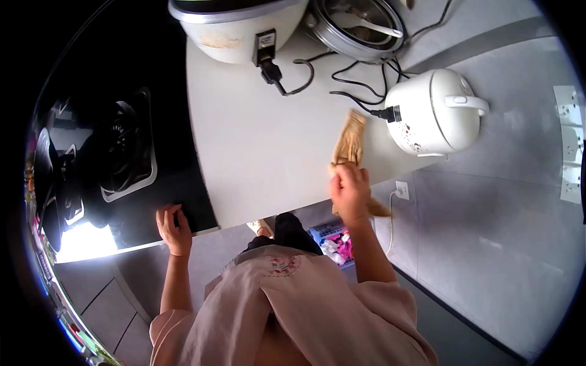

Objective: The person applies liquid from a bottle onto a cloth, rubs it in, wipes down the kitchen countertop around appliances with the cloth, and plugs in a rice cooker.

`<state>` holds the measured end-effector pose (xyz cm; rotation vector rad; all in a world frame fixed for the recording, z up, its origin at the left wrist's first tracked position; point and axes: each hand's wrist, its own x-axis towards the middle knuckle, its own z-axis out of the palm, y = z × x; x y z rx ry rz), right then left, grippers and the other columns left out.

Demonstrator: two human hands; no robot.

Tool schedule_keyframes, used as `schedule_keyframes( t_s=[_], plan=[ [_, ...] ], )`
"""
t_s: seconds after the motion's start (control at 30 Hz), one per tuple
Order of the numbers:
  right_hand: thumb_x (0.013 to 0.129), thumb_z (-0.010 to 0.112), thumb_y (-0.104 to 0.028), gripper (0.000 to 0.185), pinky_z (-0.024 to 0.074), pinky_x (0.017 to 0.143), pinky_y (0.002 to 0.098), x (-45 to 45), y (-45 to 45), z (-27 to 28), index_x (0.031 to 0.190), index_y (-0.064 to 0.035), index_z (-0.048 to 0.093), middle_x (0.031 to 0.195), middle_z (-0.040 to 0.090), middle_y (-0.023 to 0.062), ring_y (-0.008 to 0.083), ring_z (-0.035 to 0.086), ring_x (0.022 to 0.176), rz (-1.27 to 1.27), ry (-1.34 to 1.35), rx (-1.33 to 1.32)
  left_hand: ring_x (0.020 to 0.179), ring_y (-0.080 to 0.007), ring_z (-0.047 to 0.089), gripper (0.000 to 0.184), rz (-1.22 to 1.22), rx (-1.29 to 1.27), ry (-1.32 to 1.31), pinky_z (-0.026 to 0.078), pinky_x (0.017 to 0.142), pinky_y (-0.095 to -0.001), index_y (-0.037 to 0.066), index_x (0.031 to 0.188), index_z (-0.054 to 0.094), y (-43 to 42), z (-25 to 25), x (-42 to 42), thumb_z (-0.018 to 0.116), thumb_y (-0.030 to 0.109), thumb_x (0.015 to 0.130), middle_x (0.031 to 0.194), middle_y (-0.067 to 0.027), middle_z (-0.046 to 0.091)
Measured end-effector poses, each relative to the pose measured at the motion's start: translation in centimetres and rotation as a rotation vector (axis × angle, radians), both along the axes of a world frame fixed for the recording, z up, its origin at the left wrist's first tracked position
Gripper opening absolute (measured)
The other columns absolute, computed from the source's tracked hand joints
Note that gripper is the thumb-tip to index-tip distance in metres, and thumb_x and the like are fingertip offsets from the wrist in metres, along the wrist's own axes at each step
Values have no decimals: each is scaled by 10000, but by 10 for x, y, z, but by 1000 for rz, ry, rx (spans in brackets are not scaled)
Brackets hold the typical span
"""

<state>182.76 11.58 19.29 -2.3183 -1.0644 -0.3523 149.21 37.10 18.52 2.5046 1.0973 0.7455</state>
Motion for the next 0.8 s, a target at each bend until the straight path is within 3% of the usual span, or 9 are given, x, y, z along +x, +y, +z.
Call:
schedule_keyframes(
  t_s=[0.13, 0.17, 0.3, 0.37, 0.43, 0.57, 0.63, 0.77, 0.8],
  plan=[
    [753, 629, -40, 88, 447, 694, 422, 60, -52, -9, 809, -103, 606, 750, 585, 60, 296, 548, 731, -311, -78, 91, 919, -304, 574, 127, 2, -40, 43, 475, 786, -375, 23, 938, 603, 0, -2, -2, 556, -40, 838, 960, -134, 582],
    [759, 636, -48, 88, 457, 698, 430, 79, -74, -19, 830, -99, 636, 769, 604, 70, 307, 556, 754, -369, 6, 62, 919, -304, 574, 127, -6, -42, 49, 475, 786, -375, 23, 938, 603, 0, -1, -2, 556, -40, 838, 960, -134, 582],
    [746, 667, -45, 153, 494, 742, 396, 101, -106, -21, 896, -76, 674, 858, 662, 81, 297, 603, 808, -367, -54, 69, 885, -291, 568, 124, 1, -55, 57, 471, 754, -358, 22, 937, 601, 1, -3, -6, 551, -45, 846, 945, -132, 575],
    [776, 672, -56, 184, 506, 719, 358, 109, -137, -34, 959, -66, 676, 876, 669, 66, 248, 623, 799, -424, -30, 58, 874, -286, 566, 125, 3, -63, 59, 470, 743, -352, 22, 938, 600, 1, -5, -7, 549, -47, 847, 940, -131, 572],
    [816, 665, -81, 215, 506, 696, 331, 122, -169, -39, 1026, -38, 652, 870, 658, 55, 197, 613, 782, -771, 365, 413, 864, -281, 565, 130, -15, -48, 54, 467, 728, -344, 17, 943, 597, 1, -3, -6, 543, -54, 848, 939, -129, 571],
    [861, 639, -122, 353, 511, 807, 345, 163, -193, 6, 1176, 27, 584, 1097, 622, 136, 225, 606, 943, -874, 527, 966, 819, -313, 551, 142, -21, -36, 23, 446, 731, -392, 24, 907, 595, 0, 0, 1, 555, -72, 811, 867, -127, 571],
    [879, 622, -144, 404, 491, 887, 338, 190, -190, 30, 1237, 31, 560, 1226, 579, 147, 230, 580, 1061, -858, 589, 1049, 808, -318, 543, 139, 17, -81, 61, 443, 722, -394, 20, 908, 589, 0, -2, -1, 545, -73, 813, 860, -133, 562],
    [869, 633, -190, 444, 469, 933, 348, 263, -206, -13, 1253, 21, 560, 1250, 588, 176, 272, 573, 1117, -827, 510, 839, 805, -321, 540, 145, 16, -56, 66, 441, 725, -396, 18, 913, 582, 0, -1, 1, 537, -74, 809, 857, -138, 556],
    [863, 640, -249, 484, 471, 929, 343, 285, -223, -49, 1258, 16, 550, 1251, 586, 181, 283, 580, 1103, -779, 209, 314, 809, -323, 542, 153, 5, -53, 75, 441, 730, -397, 18, 916, 580, 1, -2, 0, 534, -76, 804, 861, -140, 556]
  ],
)
